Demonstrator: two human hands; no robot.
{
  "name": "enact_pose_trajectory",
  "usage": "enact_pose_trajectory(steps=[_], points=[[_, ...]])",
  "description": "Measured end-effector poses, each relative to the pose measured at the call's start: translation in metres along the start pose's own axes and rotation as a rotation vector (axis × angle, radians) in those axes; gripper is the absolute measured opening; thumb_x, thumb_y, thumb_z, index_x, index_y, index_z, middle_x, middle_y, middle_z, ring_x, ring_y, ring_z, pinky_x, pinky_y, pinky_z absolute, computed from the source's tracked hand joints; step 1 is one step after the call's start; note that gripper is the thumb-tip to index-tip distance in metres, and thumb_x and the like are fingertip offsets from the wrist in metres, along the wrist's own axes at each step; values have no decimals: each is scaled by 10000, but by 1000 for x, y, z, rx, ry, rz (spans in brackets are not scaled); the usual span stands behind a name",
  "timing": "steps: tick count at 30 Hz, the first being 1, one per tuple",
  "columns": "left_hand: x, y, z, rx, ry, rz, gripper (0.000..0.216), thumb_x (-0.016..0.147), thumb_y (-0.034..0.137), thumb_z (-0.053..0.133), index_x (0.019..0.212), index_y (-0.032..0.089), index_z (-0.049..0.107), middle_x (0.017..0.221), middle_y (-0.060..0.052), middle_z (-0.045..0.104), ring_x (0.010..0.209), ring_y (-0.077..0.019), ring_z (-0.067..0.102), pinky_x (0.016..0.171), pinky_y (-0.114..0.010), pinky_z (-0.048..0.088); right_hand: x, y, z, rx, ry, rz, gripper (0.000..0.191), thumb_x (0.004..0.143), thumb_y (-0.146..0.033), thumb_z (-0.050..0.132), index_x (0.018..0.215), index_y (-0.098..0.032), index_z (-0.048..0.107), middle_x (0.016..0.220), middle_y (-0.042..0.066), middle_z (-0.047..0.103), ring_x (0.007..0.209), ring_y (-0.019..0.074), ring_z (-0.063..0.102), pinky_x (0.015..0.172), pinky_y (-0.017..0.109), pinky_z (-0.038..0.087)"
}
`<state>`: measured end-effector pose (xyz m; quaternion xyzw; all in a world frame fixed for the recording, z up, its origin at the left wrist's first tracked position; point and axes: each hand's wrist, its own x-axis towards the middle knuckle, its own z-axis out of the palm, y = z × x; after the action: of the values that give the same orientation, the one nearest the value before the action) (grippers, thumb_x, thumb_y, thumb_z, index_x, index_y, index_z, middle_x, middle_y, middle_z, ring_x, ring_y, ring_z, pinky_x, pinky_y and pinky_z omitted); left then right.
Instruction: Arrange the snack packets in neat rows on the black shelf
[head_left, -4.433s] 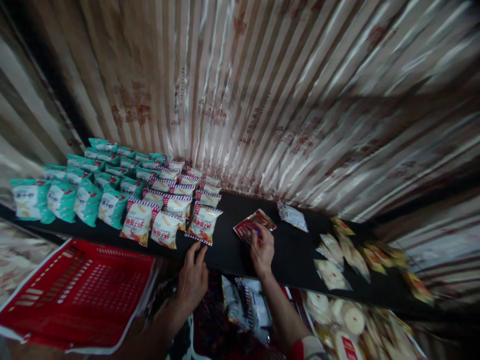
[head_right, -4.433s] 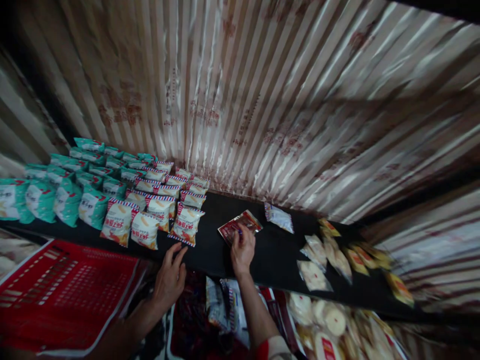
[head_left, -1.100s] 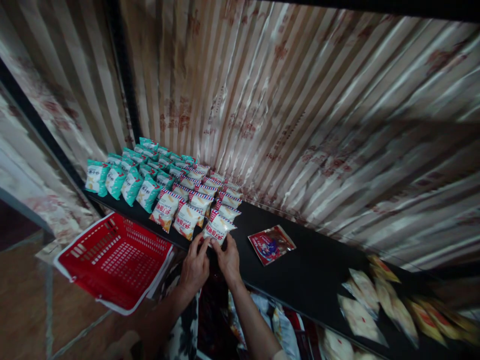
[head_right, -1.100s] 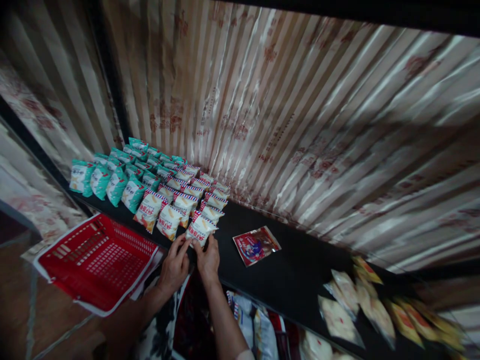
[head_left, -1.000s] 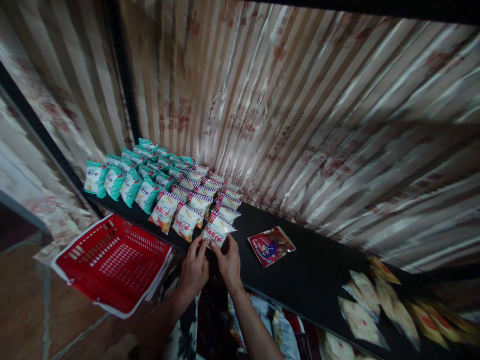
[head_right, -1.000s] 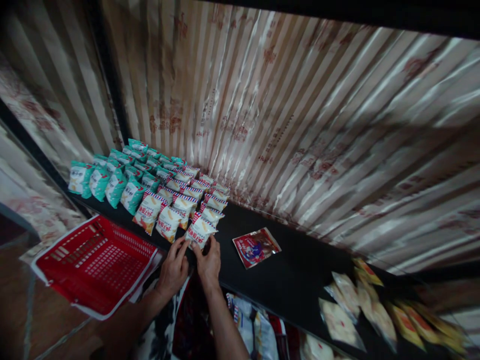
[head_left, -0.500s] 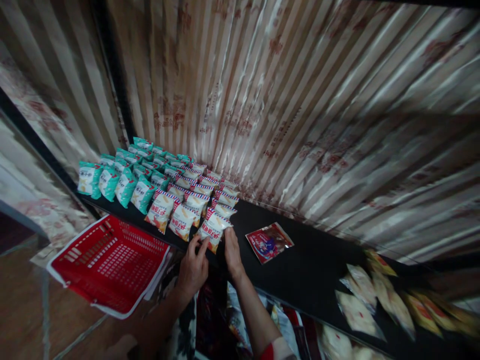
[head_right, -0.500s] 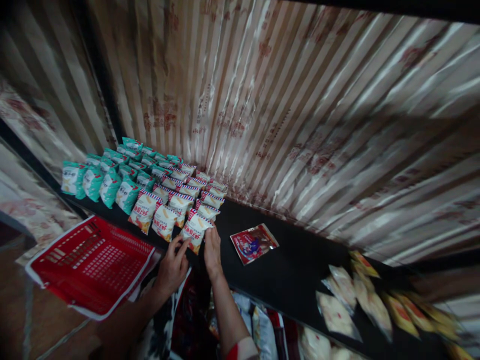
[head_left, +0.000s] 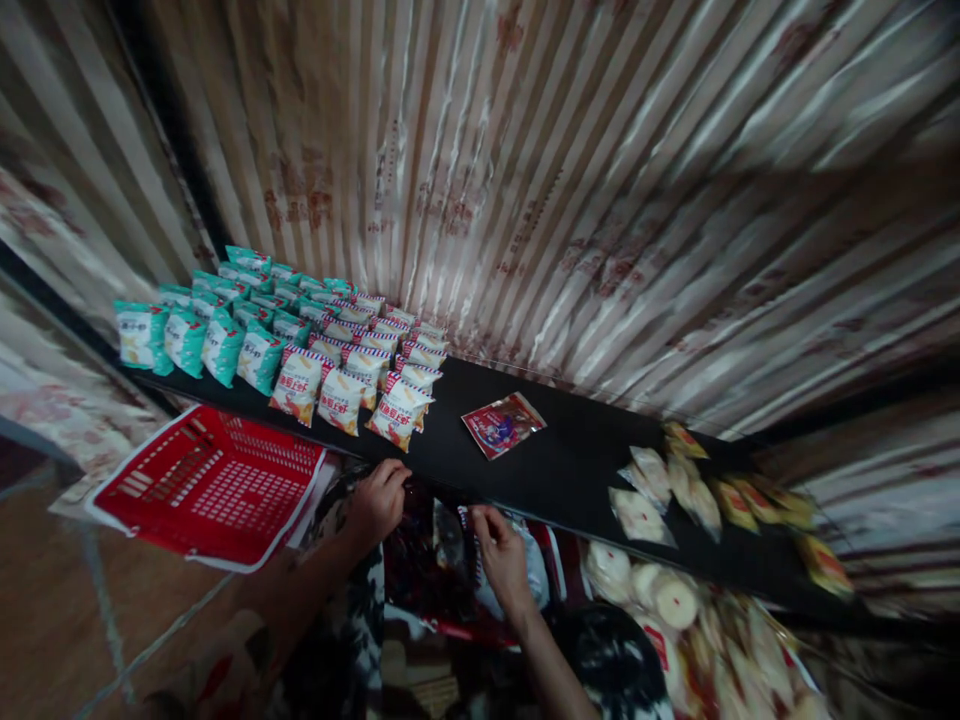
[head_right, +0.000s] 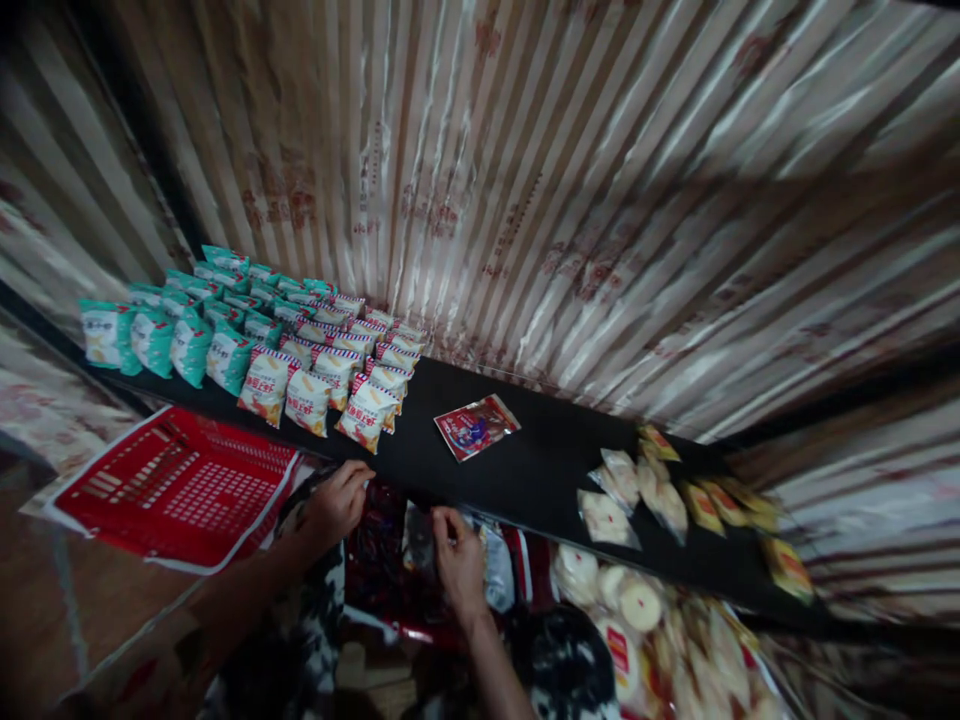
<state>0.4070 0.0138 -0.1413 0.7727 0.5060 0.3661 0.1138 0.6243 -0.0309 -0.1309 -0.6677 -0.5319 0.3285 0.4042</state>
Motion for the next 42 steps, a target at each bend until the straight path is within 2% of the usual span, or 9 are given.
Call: enact_pose_trajectory(steps=[3, 6, 10, 17, 23, 29, 34, 38, 42], points=[[-15, 21, 19, -125, -233, -10, 389, 780, 48, 358, 1035, 199, 611, 1023, -56, 600, 956, -145, 589, 894, -266, 482, -22, 30, -4, -215, -111, 54, 302, 739, -427, 566, 931, -223, 678, 932, 70, 713, 864, 249, 653, 804, 359, 482], [-31, 46, 40, -193, -445, -142, 401, 763, 38, 369, 1046, 184, 612, 1069, -63, 599, 985, -144, 594, 926, -261, 466, -34, 43, 9, -466, -249, 64, 482, 674, -278, 635, 1150, -215, 599, 1187, 104, 622, 1085, 270, 579, 898, 348, 444], [-46, 71, 52, -210, -528, -178, 387, 756, 44, 385, 1033, 169, 623, 1130, -92, 583, 978, -170, 614, 918, -286, 473, -41, 46, 28, -739, -300, 74, 448, 757, -166, 517, 1205, -178, 545, 1279, 139, 542, 1138, 255, 543, 875, 317, 442], [-49, 72, 46, -229, -492, -324, 367, 734, 30, 387, 942, 180, 650, 1128, -82, 580, 1019, -161, 597, 953, -277, 438, -40, 41, 21, -742, -257, -20, 282, 835, -210, 414, 1031, -227, 617, 1070, 102, 656, 985, 240, 620, 781, 308, 456], [-48, 59, 53, -264, -272, -476, 378, 752, 117, 455, 1111, 149, 570, 1185, -115, 556, 1098, -196, 553, 984, -346, 414, -34, 23, -23, -423, -148, 76, 296, 818, -300, 423, 1036, -220, 608, 853, 68, 698, 795, 234, 647, 717, 324, 455], [-40, 55, 57, -735, -310, -686, 434, 766, 345, 567, 1146, 140, 526, 1169, -114, 605, 1051, -212, 584, 917, -341, 458, -30, 1, -58, 197, -207, 182, 317, 734, -508, 551, 859, -222, 606, 790, 19, 680, 721, 204, 625, 654, 304, 483], [-25, 58, 48, -1065, -327, -763, 400, 659, 445, 695, 901, 146, 588, 901, -63, 681, 867, -207, 641, 790, -329, 512, -17, -11, -55, 387, -107, 317, 502, 667, -593, 585, 979, -201, 622, 966, 84, 689, 858, 256, 652, 691, 346, 516], [-8, 66, 31, -1120, -243, -859, 462, 665, 504, 681, 956, 167, 556, 928, -44, 651, 826, -183, 642, 682, -300, 539, -9, -14, -44, 504, -74, 388, 502, 637, -556, 639, 988, -197, 631, 989, 87, 694, 878, 266, 658, 721, 366, 524], [14, 71, 18, -1227, -129, -912, 442, 639, 441, 707, 948, 168, 549, 882, -25, 647, 787, -162, 631, 696, -287, 530, -6, -20, -40, 688, -64, 425, 395, 586, -429, 750, 898, -201, 666, 921, 47, 704, 829, 222, 653, 747, 329, 509]])
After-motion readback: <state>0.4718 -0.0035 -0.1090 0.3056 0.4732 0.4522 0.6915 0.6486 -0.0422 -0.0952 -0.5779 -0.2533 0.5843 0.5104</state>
